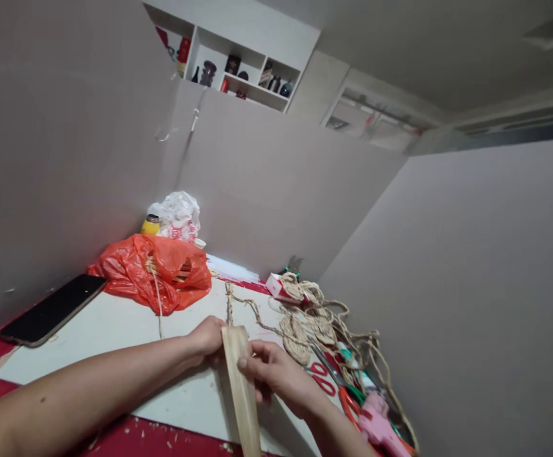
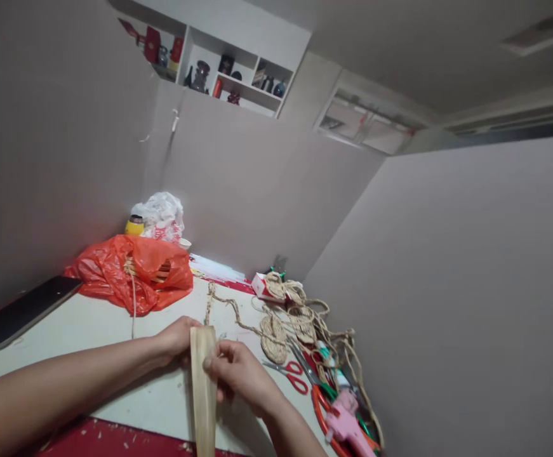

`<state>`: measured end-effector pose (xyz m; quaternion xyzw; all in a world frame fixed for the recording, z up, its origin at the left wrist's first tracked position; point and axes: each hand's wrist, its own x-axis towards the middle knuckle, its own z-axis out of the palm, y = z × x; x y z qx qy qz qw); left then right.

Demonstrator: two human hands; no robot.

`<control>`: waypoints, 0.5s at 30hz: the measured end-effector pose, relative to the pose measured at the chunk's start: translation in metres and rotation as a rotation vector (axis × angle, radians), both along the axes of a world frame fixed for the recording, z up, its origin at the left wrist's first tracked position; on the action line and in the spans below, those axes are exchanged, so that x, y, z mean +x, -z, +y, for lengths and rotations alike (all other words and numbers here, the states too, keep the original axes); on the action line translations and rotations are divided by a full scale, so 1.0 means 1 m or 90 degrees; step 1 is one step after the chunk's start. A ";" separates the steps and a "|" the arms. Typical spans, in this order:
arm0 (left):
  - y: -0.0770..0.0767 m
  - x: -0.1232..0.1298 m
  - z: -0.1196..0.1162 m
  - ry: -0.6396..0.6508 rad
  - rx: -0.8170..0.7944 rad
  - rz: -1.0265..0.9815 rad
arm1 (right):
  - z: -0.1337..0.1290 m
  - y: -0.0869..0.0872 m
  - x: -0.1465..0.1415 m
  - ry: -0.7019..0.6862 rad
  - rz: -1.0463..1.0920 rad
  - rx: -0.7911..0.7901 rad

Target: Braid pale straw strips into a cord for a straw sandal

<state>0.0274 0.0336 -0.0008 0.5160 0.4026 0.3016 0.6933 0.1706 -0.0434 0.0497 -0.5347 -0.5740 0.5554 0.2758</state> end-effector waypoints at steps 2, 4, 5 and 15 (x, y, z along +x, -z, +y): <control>-0.002 0.002 0.001 -0.012 0.005 0.023 | -0.004 0.011 0.002 -0.001 -0.043 -0.004; -0.006 0.002 0.000 -0.019 0.014 0.039 | -0.005 0.021 0.001 0.040 -0.083 0.016; -0.007 0.003 0.000 -0.017 0.016 0.046 | -0.005 0.026 0.000 0.070 -0.104 0.034; 0.002 0.012 -0.007 -0.065 0.243 0.078 | 0.006 0.026 -0.011 0.081 0.004 -0.032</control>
